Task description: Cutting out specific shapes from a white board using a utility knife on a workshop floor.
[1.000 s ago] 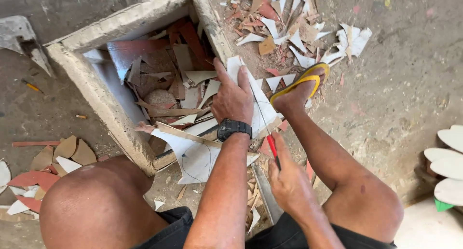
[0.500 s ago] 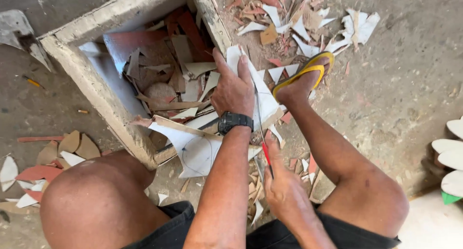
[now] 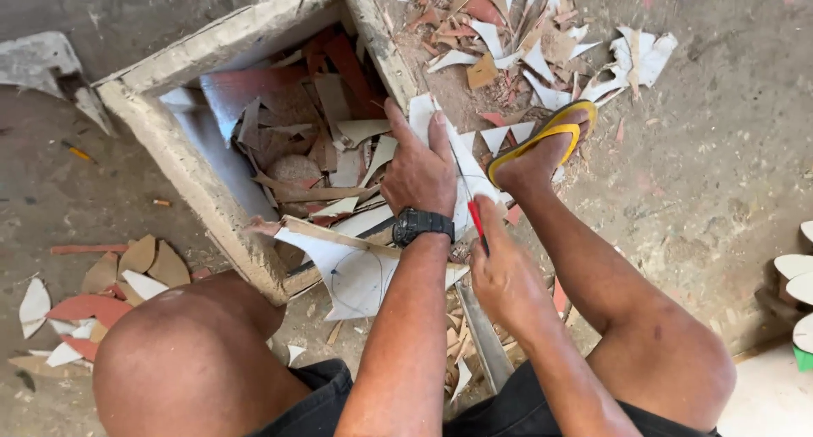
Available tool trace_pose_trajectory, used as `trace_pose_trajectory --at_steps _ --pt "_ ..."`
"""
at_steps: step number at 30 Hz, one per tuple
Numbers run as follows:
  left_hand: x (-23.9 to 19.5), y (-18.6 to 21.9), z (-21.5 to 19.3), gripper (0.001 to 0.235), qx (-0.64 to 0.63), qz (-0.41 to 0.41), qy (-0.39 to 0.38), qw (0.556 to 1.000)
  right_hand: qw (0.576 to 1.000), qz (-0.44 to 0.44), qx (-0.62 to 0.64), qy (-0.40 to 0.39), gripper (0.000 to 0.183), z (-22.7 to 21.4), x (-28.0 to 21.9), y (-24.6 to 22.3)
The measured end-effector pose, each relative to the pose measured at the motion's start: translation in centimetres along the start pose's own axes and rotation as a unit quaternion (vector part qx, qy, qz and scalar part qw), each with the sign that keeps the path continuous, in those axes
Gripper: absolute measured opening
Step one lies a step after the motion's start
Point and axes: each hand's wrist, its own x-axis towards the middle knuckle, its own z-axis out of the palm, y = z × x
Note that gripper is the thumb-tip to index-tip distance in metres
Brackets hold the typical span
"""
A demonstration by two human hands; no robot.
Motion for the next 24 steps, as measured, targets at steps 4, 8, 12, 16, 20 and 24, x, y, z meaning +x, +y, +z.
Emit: trace_pose_trajectory --at_steps 4,8,12,16,20,24 --pt "0.4 -1.1 1.2 0.071 0.003 0.006 -0.004 1.000 0.999 -0.023 -0.012 0.025 0.065 0.4 0.5 -1.2" --pt "0.7 -0.3 0.7 0.076 0.036 -0.027 -0.006 0.999 0.996 0.080 -0.015 -0.028 0.068 -1.0 -4.8 -1.0" --pt "-0.1 -0.4 0.9 0.076 0.026 -0.017 -0.001 1.000 0.990 0.130 -0.026 -0.046 0.073 0.4 -7.6 3.8" --pt "0.1 -0.3 1.3 0.075 0.037 -0.005 0.026 0.999 0.996 -0.080 0.019 0.024 0.065 1.3 -2.1 3.7" --pt "0.1 0.0 1.0 0.075 0.017 -0.012 0.013 1.000 0.997 -0.069 0.005 0.033 0.064 0.2 0.6 0.8" --pt "0.7 0.0 0.9 0.076 0.025 -0.016 0.010 1.000 1.000 0.020 -0.010 -0.011 0.065 -1.3 -2.1 -2.2"
